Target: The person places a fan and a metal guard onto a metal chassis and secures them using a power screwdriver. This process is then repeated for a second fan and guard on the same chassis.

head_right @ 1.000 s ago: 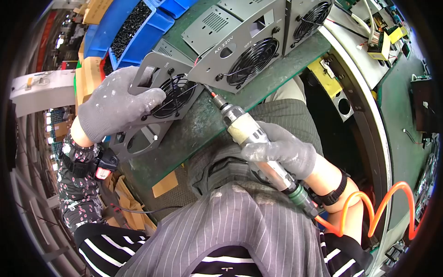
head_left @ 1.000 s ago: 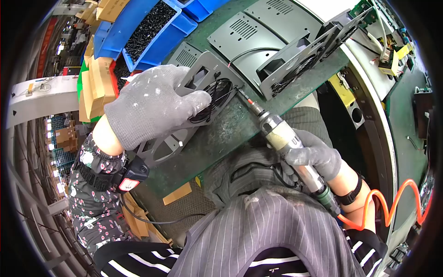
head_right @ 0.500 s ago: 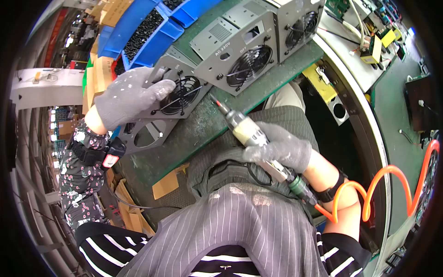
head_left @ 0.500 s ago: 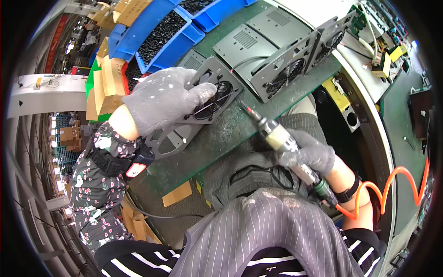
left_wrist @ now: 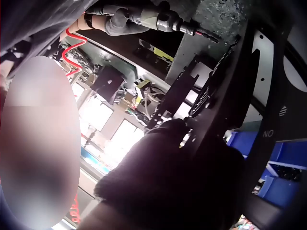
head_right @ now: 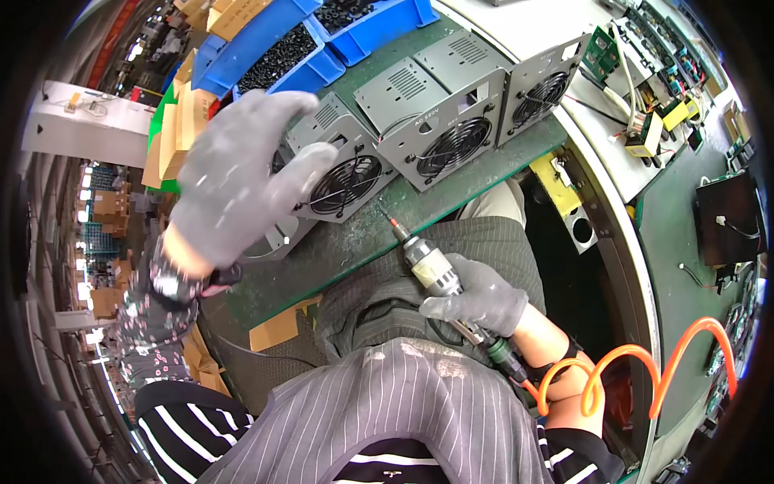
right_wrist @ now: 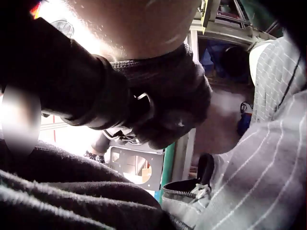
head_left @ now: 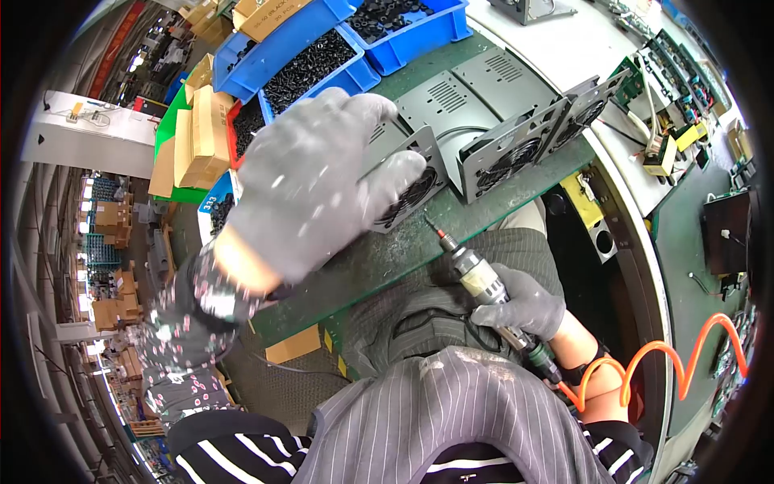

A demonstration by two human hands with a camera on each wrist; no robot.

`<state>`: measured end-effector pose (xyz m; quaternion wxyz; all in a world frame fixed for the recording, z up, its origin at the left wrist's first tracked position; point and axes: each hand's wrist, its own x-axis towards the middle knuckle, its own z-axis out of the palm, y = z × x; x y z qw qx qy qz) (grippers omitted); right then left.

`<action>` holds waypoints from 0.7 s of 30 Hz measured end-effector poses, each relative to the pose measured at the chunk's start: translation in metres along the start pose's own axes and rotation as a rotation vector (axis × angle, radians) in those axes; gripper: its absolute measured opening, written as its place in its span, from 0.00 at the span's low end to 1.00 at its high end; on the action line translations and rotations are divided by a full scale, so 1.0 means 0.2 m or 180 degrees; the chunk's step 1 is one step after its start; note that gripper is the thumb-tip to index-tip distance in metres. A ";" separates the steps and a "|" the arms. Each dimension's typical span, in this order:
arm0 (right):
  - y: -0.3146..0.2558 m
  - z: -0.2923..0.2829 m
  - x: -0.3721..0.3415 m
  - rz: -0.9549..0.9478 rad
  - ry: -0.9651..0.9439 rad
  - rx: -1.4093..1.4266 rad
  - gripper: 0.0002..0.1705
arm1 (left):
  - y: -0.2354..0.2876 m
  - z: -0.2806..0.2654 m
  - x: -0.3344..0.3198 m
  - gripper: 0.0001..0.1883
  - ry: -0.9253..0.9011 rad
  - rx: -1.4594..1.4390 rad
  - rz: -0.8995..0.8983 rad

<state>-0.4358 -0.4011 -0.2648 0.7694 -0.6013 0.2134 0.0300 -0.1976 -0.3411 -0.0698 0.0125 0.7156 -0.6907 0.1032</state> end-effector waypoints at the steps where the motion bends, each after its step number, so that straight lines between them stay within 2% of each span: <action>1: 0.00 0.00 0.00 0.0039 -0.0019 0.0017 0.36 | 0.05 -0.08 -0.04 0.13 -0.0438 -0.0681 -0.0084; 2: 0.00 0.01 0.00 0.0085 -0.0036 0.0045 0.36 | 0.10 -0.12 -0.09 0.13 -0.0889 -0.1367 -0.0157; 4: -0.02 0.02 -0.01 0.0136 -0.0052 0.0278 0.36 | 0.15 0.00 -0.25 0.14 -0.1699 -0.2708 0.0117; 6: -0.03 0.02 -0.01 0.0174 -0.0088 0.0479 0.36 | 0.20 0.20 -0.38 0.15 -0.2362 -0.3659 -0.0769; 8: 0.01 0.03 0.01 0.0008 -0.0070 0.0343 0.36 | 0.18 0.48 -0.54 0.15 -0.2187 -0.5439 -0.2100; 9: 0.02 0.03 0.01 0.0026 -0.0061 0.0383 0.36 | 0.18 0.55 -0.57 0.15 -0.2180 -0.5458 -0.2065; 11: -0.02 0.04 0.00 0.0133 -0.0075 0.0468 0.36 | 0.19 0.64 -0.60 0.16 -0.1378 -0.7503 -0.3510; 12: -0.04 0.05 0.00 0.0239 -0.0128 0.0563 0.37 | 0.19 0.65 -0.61 0.16 -0.1366 -0.7564 -0.3498; 14: -0.07 0.06 -0.01 0.0334 -0.0108 0.0610 0.37 | 0.20 0.66 -0.66 0.19 -0.1365 -0.8033 -0.2786; 15: -0.08 0.07 -0.01 0.0385 -0.0090 0.0712 0.37 | 0.20 0.65 -0.66 0.21 -0.1293 -0.7838 -0.2632; 18: -0.12 0.09 -0.02 0.0560 0.0131 0.0216 0.37 | 0.17 0.68 -0.68 0.21 -0.0849 -0.7552 -0.2838; 19: -0.13 0.11 -0.03 0.0562 0.0282 0.0002 0.37 | 0.17 0.69 -0.69 0.22 -0.0546 -0.7730 -0.2717; 21: -0.12 0.12 -0.02 0.0543 0.0249 -0.0056 0.37 | 0.16 0.67 -0.68 0.22 -0.0520 -0.7812 -0.2855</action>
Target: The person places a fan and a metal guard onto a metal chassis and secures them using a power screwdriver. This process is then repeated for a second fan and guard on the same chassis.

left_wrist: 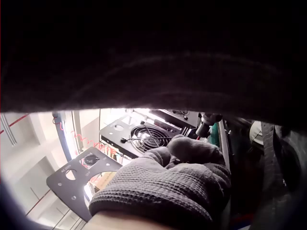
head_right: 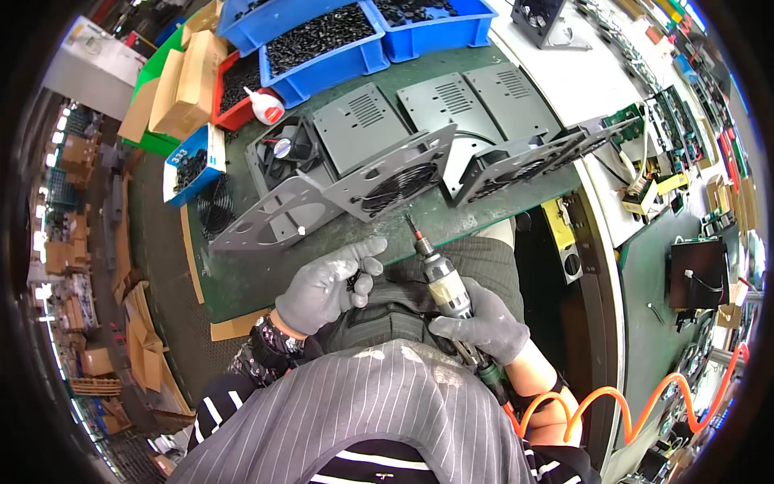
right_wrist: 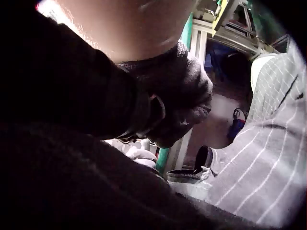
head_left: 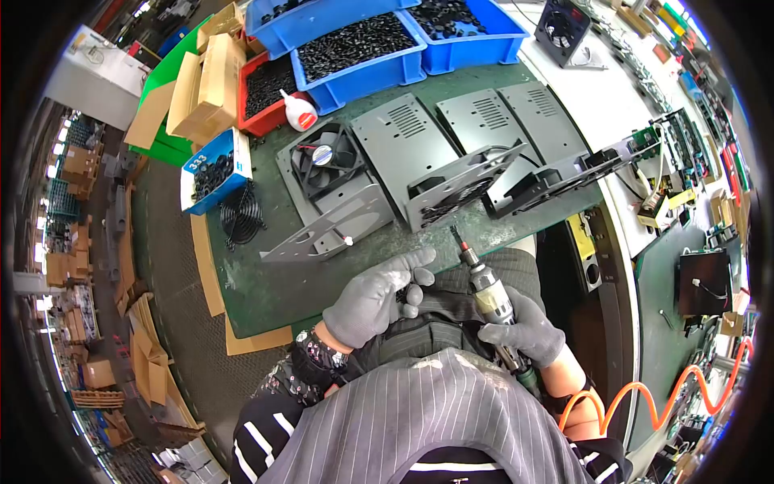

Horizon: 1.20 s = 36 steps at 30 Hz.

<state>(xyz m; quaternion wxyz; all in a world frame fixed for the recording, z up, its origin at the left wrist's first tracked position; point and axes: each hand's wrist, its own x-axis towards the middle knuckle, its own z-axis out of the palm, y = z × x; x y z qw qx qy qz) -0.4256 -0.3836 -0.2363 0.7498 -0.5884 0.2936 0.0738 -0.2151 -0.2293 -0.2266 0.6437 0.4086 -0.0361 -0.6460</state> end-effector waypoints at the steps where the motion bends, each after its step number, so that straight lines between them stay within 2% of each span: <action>1: 0.00 0.01 0.00 -0.0025 0.0006 -0.0026 0.37 | 0.01 0.00 -0.01 0.23 0.0052 -0.0096 -0.0077; 4: -0.05 0.06 -0.02 0.0032 0.0001 0.0061 0.37 | -0.01 -0.10 -0.04 0.23 -0.0278 0.0306 0.0131; 7: -0.12 0.11 -0.04 0.0116 -0.0090 0.0268 0.37 | 0.01 -0.16 -0.07 0.22 -0.0439 0.0259 0.0227; 9: -0.15 0.13 -0.06 0.0215 -0.0170 0.0458 0.36 | 0.01 -0.17 -0.09 0.22 -0.0305 0.0053 0.0250; 11: -0.16 0.12 -0.07 0.0281 -0.0337 0.0343 0.34 | 0.03 -0.14 -0.12 0.22 0.0098 -0.0454 0.0277; 12: -0.16 0.13 -0.08 0.0304 -0.0323 0.0333 0.33 | 0.02 -0.19 -0.13 0.22 -0.0218 -0.0575 0.0310; 15: -0.22 0.16 -0.10 0.0334 -0.0533 0.0216 0.33 | 0.00 -0.23 -0.16 0.22 -0.0088 -0.0596 0.0420; 16: -0.21 0.17 -0.09 0.0145 -0.0666 0.0415 0.35 | 0.02 -0.20 -0.18 0.20 0.0081 -0.0580 0.0377; 20: -0.27 0.23 -0.10 0.0357 -0.1131 0.0792 0.38 | -0.01 -0.22 -0.17 0.18 -0.0169 -0.1076 0.0486; 22: -0.27 0.25 -0.09 0.0291 -0.1182 0.0673 0.38 | 0.00 -0.17 -0.17 0.17 0.0341 -0.0905 0.0635; 26: -0.22 0.26 -0.08 0.0139 -0.1253 0.0400 0.38 | -0.01 -0.20 -0.17 0.18 0.0167 -0.0896 0.0712; 28: -0.22 0.26 -0.08 0.0067 -0.1246 0.0337 0.38 | -0.01 -0.22 -0.18 0.19 -0.0091 -0.0578 0.0721; 30: -0.23 0.25 -0.09 0.0232 -0.1275 0.0427 0.38 | -0.02 -0.22 -0.18 0.21 -0.0043 -0.0492 0.0726; 34: -0.22 0.24 -0.07 0.0041 -0.1427 0.0398 0.39 | 0.00 -0.15 -0.19 0.24 0.0144 -0.0363 0.0848; 36: -0.25 0.25 -0.07 0.0117 -0.1553 0.0024 0.39 | 0.00 -0.16 -0.19 0.24 0.0162 -0.0256 0.0870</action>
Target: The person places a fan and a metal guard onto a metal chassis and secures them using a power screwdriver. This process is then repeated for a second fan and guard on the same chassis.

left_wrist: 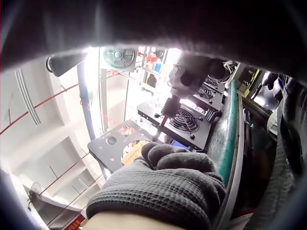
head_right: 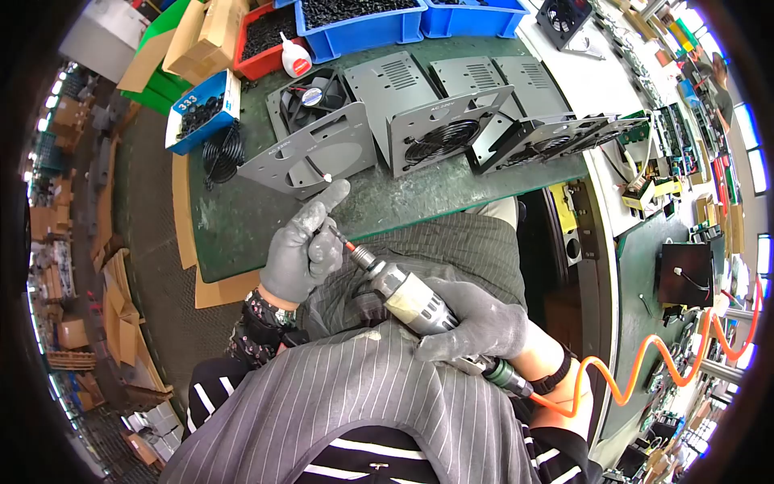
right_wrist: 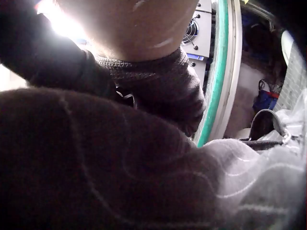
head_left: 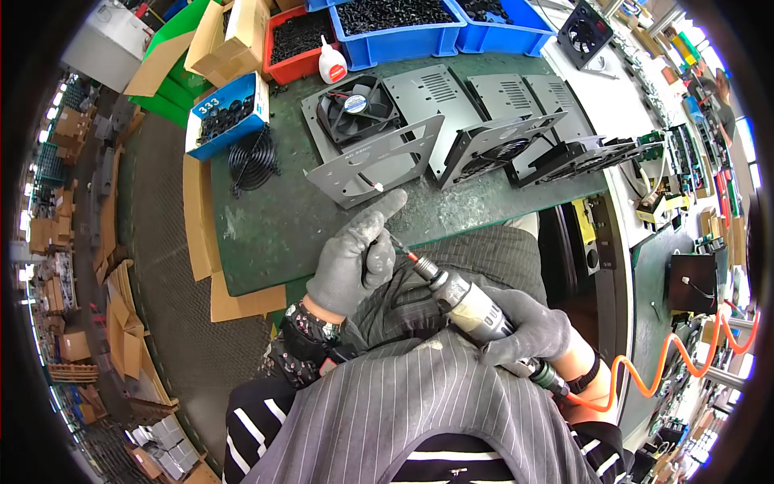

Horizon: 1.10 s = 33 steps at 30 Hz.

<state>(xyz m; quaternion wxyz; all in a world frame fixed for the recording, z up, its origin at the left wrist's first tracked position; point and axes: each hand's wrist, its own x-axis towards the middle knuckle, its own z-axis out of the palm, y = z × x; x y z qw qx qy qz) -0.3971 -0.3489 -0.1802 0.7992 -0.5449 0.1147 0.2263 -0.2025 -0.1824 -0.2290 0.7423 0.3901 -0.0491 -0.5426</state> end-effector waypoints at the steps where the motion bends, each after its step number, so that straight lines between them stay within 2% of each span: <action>1: -0.01 0.01 0.00 -0.0012 0.0000 0.0010 0.39 | 0.00 0.00 0.00 0.25 0.0005 0.0094 0.0037; 3: -0.03 0.01 -0.01 0.0318 -0.0007 0.0127 0.38 | 0.00 0.01 0.00 0.24 0.0132 0.0246 0.0041; 5: -0.01 -0.01 0.01 0.0269 -0.0074 -0.0037 0.38 | 0.00 0.02 0.01 0.23 0.0264 0.0402 0.0038; 7: 0.00 -0.02 0.01 0.0217 -0.0136 -0.0204 0.38 | -0.01 0.03 0.01 0.22 0.0591 0.0761 0.0309; 11: -0.01 -0.01 0.02 0.0103 0.0011 -0.0079 0.39 | -0.03 0.06 0.02 0.20 0.0858 0.0249 0.0230; 13: 0.01 -0.01 0.02 0.0083 0.0031 -0.0052 0.40 | -0.02 0.07 0.02 0.21 0.0601 -0.0291 0.0136; 16: 0.06 -0.03 0.02 -0.0147 -0.0024 0.0111 0.39 | -0.03 0.05 0.03 0.23 0.0264 -0.0495 0.0247; 19: 0.03 -0.03 0.00 0.0065 -0.0091 0.0561 0.40 | -0.03 0.08 0.03 0.24 0.0257 -0.0632 0.0132; 26: 0.16 -0.08 0.04 -0.0545 0.0021 0.0067 0.40 | -0.05 0.10 0.03 0.26 0.0193 -0.0355 0.0164; 27: 0.16 -0.08 0.04 -0.0661 0.0061 -0.0008 0.40 | -0.06 0.10 0.03 0.24 0.0215 -0.0027 0.0343; 28: 0.16 -0.08 0.04 -0.0667 0.0064 -0.0002 0.40 | -0.06 0.10 0.03 0.23 0.0237 0.0302 0.0520; 30: 0.13 -0.09 0.02 -0.0169 -0.0096 0.0386 0.41 | -0.06 0.11 0.03 0.24 0.0214 0.0440 0.0585; 31: 0.12 -0.08 0.02 -0.0175 -0.0096 0.0393 0.41 | -0.06 0.11 0.03 0.25 0.0196 0.0571 0.0658; 33: 0.09 -0.07 0.02 -0.0072 -0.0200 0.0755 0.42 | -0.07 0.10 0.03 0.25 0.0143 0.0386 0.0650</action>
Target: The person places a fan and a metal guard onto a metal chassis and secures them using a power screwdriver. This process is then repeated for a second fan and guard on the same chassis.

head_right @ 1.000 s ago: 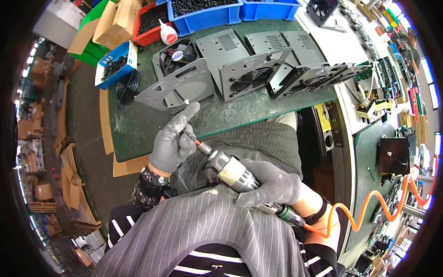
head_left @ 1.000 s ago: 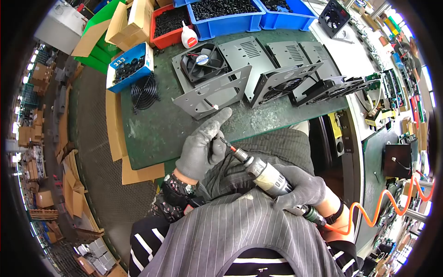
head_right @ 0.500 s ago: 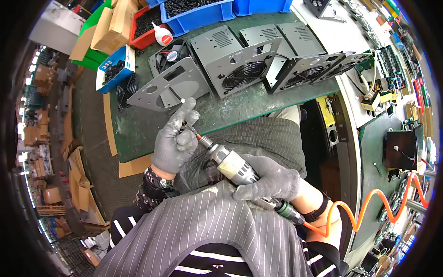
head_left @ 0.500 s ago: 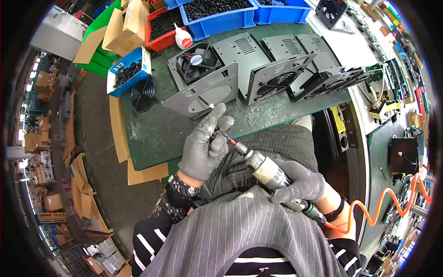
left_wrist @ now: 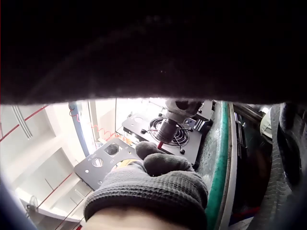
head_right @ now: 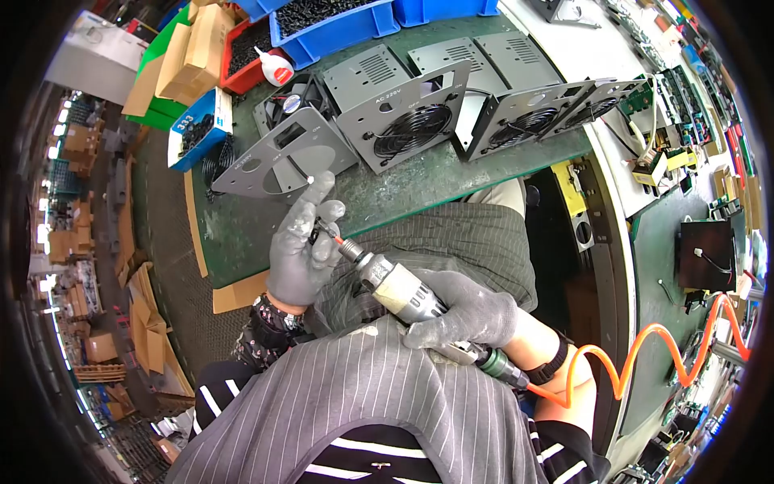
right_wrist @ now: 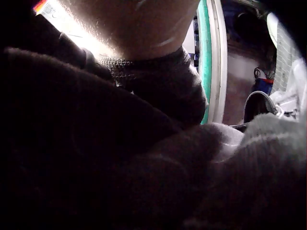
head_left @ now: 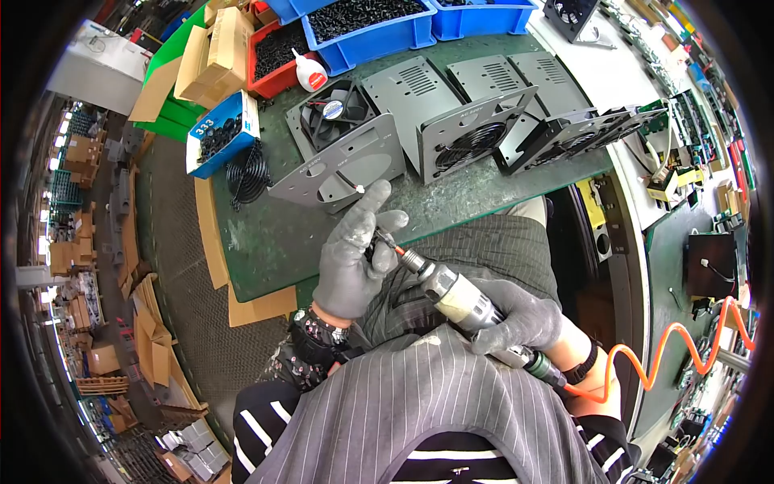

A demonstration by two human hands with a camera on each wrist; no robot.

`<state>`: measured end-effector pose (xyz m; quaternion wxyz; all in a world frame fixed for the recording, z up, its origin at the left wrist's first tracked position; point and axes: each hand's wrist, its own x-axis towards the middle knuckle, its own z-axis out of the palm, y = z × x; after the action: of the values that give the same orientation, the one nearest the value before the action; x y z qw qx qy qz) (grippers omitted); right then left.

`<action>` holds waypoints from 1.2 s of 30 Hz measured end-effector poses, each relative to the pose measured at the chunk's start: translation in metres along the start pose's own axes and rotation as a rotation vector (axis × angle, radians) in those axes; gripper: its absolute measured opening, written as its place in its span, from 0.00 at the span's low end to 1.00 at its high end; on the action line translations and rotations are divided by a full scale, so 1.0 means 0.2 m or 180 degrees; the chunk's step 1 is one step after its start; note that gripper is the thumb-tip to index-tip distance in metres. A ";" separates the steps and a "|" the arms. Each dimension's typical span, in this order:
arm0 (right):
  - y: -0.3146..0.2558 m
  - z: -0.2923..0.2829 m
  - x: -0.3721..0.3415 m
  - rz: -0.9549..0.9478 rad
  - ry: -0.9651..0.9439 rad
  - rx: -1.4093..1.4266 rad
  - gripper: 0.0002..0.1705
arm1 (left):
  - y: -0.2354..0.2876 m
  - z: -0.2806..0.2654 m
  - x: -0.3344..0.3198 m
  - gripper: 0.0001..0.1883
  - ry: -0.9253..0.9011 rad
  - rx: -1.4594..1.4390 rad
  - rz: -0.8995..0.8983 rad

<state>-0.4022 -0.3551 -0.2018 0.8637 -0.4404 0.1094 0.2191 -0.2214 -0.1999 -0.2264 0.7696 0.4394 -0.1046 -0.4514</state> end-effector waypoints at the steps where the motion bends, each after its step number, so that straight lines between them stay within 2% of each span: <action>1: -0.01 0.00 0.00 -0.0003 -0.0010 -0.0007 0.42 | -0.01 -0.01 0.00 0.26 -0.0035 -0.0197 0.0005; 2: -0.02 -0.01 0.00 -0.0048 -0.0061 -0.0119 0.41 | -0.01 -0.02 -0.01 0.26 -0.0032 -0.0192 0.0025; 4: -0.03 -0.02 0.00 -0.0097 -0.0150 -0.0270 0.41 | 0.02 -0.08 -0.04 0.25 -0.0504 -0.0229 -0.0750; 5: -0.03 -0.03 0.01 -0.0294 -0.0129 -0.0246 0.41 | 0.09 -0.14 -0.04 0.21 -0.0638 0.0612 -0.1197; 6: -0.04 -0.03 0.00 -0.0498 -0.0112 -0.0228 0.40 | 0.12 -0.16 -0.05 0.21 -0.0636 0.0634 -0.1137; 7: -0.04 -0.05 -0.01 -0.0277 -0.0158 0.0170 0.37 | 0.14 -0.18 -0.09 0.18 -0.0354 0.2453 -0.0135; 8: -0.04 -0.06 -0.03 -0.0293 -0.0194 0.0111 0.37 | 0.16 -0.19 -0.11 0.16 0.0013 0.4216 0.0942; 9: -0.04 -0.07 -0.03 -0.0213 -0.0002 0.0079 0.37 | 0.20 -0.20 -0.10 0.16 0.0065 0.4221 0.1014; 11: -0.02 -0.11 -0.03 -0.0102 0.0388 -0.0130 0.39 | 0.28 -0.18 -0.08 0.11 0.1255 0.4002 0.0712; 12: -0.01 -0.12 -0.03 -0.0079 0.0621 -0.0252 0.41 | 0.28 -0.20 -0.06 0.11 0.1314 0.3979 0.0799; 14: 0.04 -0.18 -0.03 0.0200 0.0683 -0.0488 0.41 | 0.23 -0.28 -0.01 0.10 0.0794 0.4321 0.1297; 15: 0.03 -0.17 -0.03 0.0189 0.0709 -0.0424 0.40 | 0.19 -0.31 0.02 0.08 0.0495 0.4704 0.1844; 16: 0.02 -0.16 -0.04 0.0193 0.0701 -0.0359 0.40 | 0.24 -0.16 0.03 0.05 0.0567 0.3968 0.1276; 18: 0.01 -0.18 -0.05 0.0193 0.0625 -0.0351 0.38 | 0.20 -0.15 0.01 0.04 0.0305 0.3905 0.1346; 19: 0.04 -0.21 -0.06 0.0218 0.0582 -0.0448 0.36 | 0.14 -0.16 0.02 0.06 0.0409 0.3764 0.1645; 20: 0.04 -0.21 -0.06 0.0243 0.0522 -0.0485 0.36 | 0.12 -0.16 0.00 0.05 0.0379 0.3725 0.1431; 22: 0.03 -0.19 -0.06 0.0074 0.0627 -0.0160 0.35 | 0.09 -0.22 0.01 0.08 0.0273 0.3987 0.1732; 23: 0.02 -0.18 -0.06 0.0086 0.0717 -0.0169 0.34 | 0.11 -0.24 -0.01 0.08 0.0358 0.4023 0.1706; 25: 0.02 -0.17 -0.07 0.0188 0.0775 -0.0151 0.35 | 0.24 -0.22 -0.02 0.16 0.0180 0.4314 0.1233; 26: 0.02 -0.16 -0.07 0.0206 0.0847 -0.0182 0.35 | 0.36 -0.18 -0.04 0.25 0.0431 0.4493 0.0586; 27: 0.02 -0.16 -0.06 0.0219 0.0824 -0.0184 0.35 | 0.42 -0.22 -0.02 0.27 0.0752 0.4892 0.0842; 28: 0.03 -0.15 -0.06 0.0185 0.0877 -0.0199 0.36 | 0.48 -0.25 0.02 0.31 0.1024 0.5055 0.1337; 29: 0.04 -0.15 -0.06 0.0142 0.0938 -0.0219 0.37 | 0.54 -0.21 0.01 0.37 0.1056 0.5945 0.0521; 30: 0.04 -0.15 -0.06 0.0143 0.0938 -0.0220 0.37 | 0.57 -0.46 0.07 0.42 0.1587 0.6151 0.1480; 32: 0.05 -0.15 -0.06 0.0170 0.0897 -0.0204 0.37 | 0.69 -0.51 0.12 0.44 0.1916 0.7014 0.0255; 36: 0.06 -0.13 -0.05 0.0107 0.0910 -0.0197 0.37 | 0.67 -0.69 0.12 0.39 0.1666 0.6993 0.0493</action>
<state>-0.4169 -0.3720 -0.2219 0.8215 -0.4917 0.2319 0.1718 -0.0495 -0.1118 -0.2102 -0.0090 0.9508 -0.3071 0.0397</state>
